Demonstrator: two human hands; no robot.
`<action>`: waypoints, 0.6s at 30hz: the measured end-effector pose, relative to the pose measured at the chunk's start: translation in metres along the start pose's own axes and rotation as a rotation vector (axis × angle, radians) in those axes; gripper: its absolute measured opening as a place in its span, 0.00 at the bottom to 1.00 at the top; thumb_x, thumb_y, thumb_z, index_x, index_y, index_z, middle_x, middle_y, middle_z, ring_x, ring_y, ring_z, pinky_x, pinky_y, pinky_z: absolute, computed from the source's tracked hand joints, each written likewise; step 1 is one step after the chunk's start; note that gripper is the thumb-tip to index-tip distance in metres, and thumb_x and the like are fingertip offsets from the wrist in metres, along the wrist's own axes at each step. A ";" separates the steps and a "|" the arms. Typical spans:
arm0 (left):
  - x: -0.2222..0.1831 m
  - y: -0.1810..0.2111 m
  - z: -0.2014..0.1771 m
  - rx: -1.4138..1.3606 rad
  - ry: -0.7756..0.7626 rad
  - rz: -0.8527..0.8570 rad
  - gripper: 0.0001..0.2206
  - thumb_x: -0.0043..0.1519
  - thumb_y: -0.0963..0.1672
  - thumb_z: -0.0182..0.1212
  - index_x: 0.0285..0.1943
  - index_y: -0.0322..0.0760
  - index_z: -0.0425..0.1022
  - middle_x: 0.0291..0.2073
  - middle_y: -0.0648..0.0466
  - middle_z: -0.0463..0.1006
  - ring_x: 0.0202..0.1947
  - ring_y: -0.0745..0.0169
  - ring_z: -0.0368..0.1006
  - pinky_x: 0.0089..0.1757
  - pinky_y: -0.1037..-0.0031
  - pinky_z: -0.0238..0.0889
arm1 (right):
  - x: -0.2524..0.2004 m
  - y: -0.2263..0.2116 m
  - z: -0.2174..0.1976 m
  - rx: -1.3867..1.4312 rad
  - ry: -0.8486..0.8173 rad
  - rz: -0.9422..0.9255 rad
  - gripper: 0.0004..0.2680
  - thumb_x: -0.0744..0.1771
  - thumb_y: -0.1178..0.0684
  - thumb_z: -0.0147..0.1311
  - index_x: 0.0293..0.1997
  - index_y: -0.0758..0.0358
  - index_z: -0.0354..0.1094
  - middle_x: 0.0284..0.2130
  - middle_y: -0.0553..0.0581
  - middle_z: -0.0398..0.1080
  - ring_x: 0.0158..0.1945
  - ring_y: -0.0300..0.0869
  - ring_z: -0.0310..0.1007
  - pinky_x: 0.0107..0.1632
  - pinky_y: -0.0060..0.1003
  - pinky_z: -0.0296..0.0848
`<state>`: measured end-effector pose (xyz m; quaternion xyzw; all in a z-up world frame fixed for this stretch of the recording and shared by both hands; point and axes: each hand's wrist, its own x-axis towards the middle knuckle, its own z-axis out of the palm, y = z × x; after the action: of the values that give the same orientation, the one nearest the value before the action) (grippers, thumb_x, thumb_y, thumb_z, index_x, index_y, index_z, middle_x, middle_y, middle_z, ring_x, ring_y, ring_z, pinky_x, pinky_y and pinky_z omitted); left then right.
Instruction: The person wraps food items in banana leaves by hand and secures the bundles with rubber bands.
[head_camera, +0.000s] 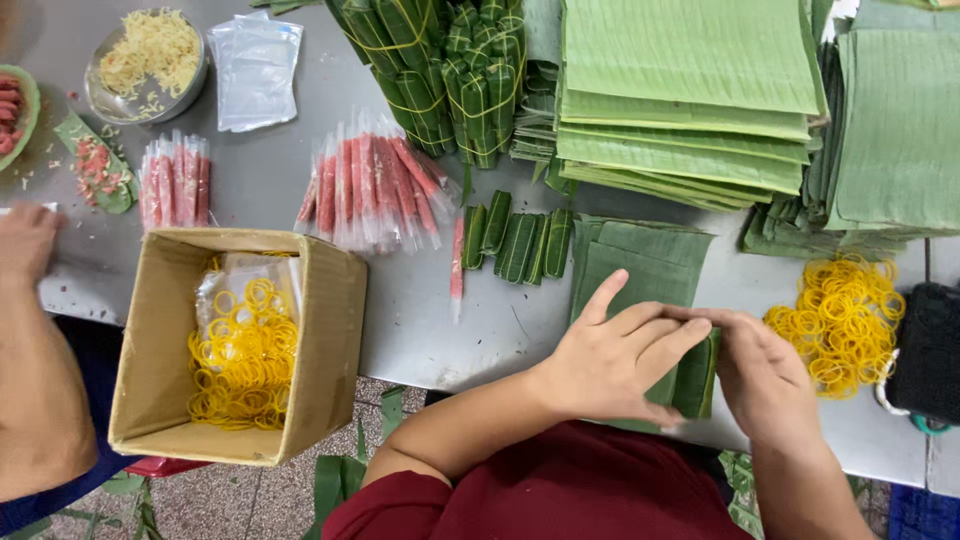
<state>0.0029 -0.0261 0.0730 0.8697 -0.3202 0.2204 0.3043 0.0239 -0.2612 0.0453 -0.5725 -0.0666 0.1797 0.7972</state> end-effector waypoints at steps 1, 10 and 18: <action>0.001 -0.001 0.002 0.030 -0.015 -0.017 0.47 0.44 0.58 0.76 0.72 0.38 0.64 0.54 0.53 0.76 0.62 0.54 0.71 0.76 0.44 0.32 | 0.001 -0.005 -0.003 -0.011 -0.065 -0.002 0.15 0.73 0.51 0.36 0.58 0.69 0.68 0.55 0.63 0.73 0.57 0.44 0.74 0.60 0.38 0.71; -0.008 -0.015 -0.024 -0.349 0.003 -0.232 0.49 0.41 0.61 0.71 0.68 0.36 0.58 0.57 0.47 0.73 0.60 0.51 0.70 0.73 0.50 0.41 | 0.059 -0.014 -0.052 -1.547 0.452 0.081 0.12 0.74 0.51 0.49 0.63 0.64 0.66 0.49 0.64 0.74 0.48 0.47 0.74 0.51 0.43 0.71; -0.018 -0.017 -0.014 -0.402 -0.104 -0.264 0.52 0.39 0.61 0.73 0.70 0.34 0.60 0.51 0.45 0.76 0.57 0.51 0.74 0.71 0.51 0.44 | 0.052 0.017 -0.045 -1.247 0.407 -0.043 0.08 0.74 0.54 0.51 0.58 0.68 0.67 0.46 0.60 0.73 0.46 0.41 0.73 0.51 0.37 0.71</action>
<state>-0.0005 0.0012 0.0660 0.8360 -0.2566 0.0654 0.4806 0.0825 -0.2777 0.0092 -0.9484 -0.0176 -0.0206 0.3158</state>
